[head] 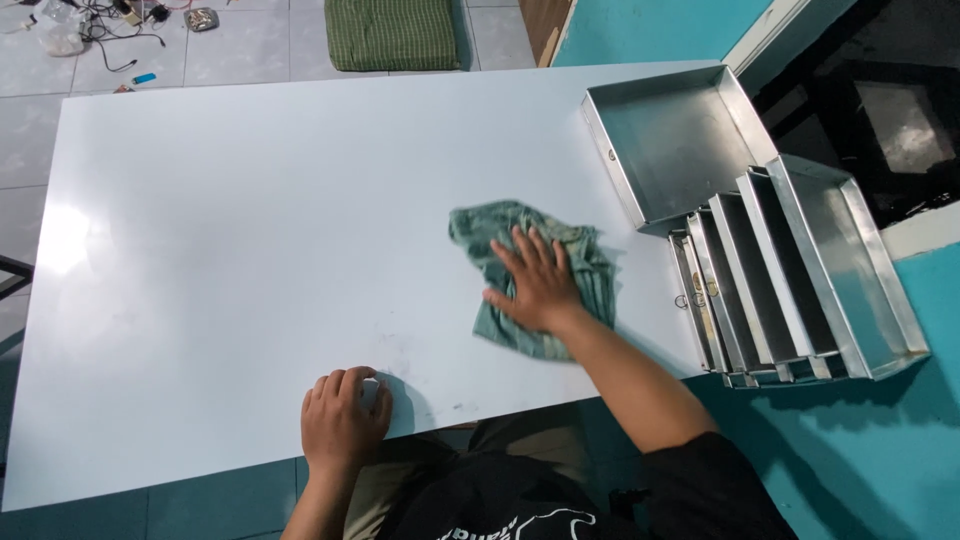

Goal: A person unfolds a cloth and uses it to wipe down a white table surface.

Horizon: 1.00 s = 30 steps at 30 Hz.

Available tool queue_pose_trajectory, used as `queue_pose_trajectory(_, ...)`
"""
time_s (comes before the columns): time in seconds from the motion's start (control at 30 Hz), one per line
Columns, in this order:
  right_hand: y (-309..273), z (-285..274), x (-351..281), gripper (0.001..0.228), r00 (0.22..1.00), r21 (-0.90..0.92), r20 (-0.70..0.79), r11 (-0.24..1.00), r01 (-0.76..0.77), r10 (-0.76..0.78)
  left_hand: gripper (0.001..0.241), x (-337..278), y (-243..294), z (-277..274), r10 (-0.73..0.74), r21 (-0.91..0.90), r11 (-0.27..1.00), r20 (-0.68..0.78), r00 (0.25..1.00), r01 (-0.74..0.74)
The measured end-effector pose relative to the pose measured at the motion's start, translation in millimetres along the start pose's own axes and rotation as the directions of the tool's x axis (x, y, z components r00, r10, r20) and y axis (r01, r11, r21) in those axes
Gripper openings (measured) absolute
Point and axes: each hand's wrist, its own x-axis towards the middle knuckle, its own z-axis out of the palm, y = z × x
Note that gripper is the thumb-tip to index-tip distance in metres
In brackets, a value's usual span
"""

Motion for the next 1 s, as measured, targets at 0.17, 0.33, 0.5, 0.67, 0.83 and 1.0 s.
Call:
queue_pose_trajectory(0.17, -2, -24, 41, 0.086, 0.991, 0.024, -0.066, 0.993, -0.118, 0.12, 0.021, 2, 2, -2, -0.001, -0.012, 1.0, -0.009, 1.0, 0.001)
queue_pose_trajectory(0.33, -14, -29, 45, 0.084, 0.979, 0.056, -0.091, 0.982, -0.179, 0.184, 0.021, 4, 5, -5, -0.01, -0.008, 1.0, 0.019, 1.0, 0.01)
queue_pose_trajectory(0.5, -26, -16, 16, 0.088, 0.996, -0.014, 0.02, 0.996, -0.091, 0.091, 0.02, 4, 5, -1, -0.03, 0.017, 0.999, 0.015, 0.999, 0.029)
queue_pose_trajectory(0.67, -24, 11, -46, 0.086, 0.992, -0.032, -0.016, 0.992, 0.121, -0.121, 0.02, 3, 0, 0, -0.021, 0.008, 1.0, 0.016, 1.0, 0.021)
queue_pose_trajectory(0.83, 5, 17, -63, 0.085, 0.976, -0.091, -0.043, 0.973, 0.211, -0.215, 0.023, 3, 2, -4, -0.011, -0.01, 1.0, 0.044, 0.999, 0.011)
queue_pose_trajectory(1.0, 46, 11, -25, 0.083, 0.996, -0.021, -0.066, 0.998, 0.062, -0.064, 0.022, 3, 3, -5, -0.024, -0.013, 1.0, 0.03, 0.999, 0.025)
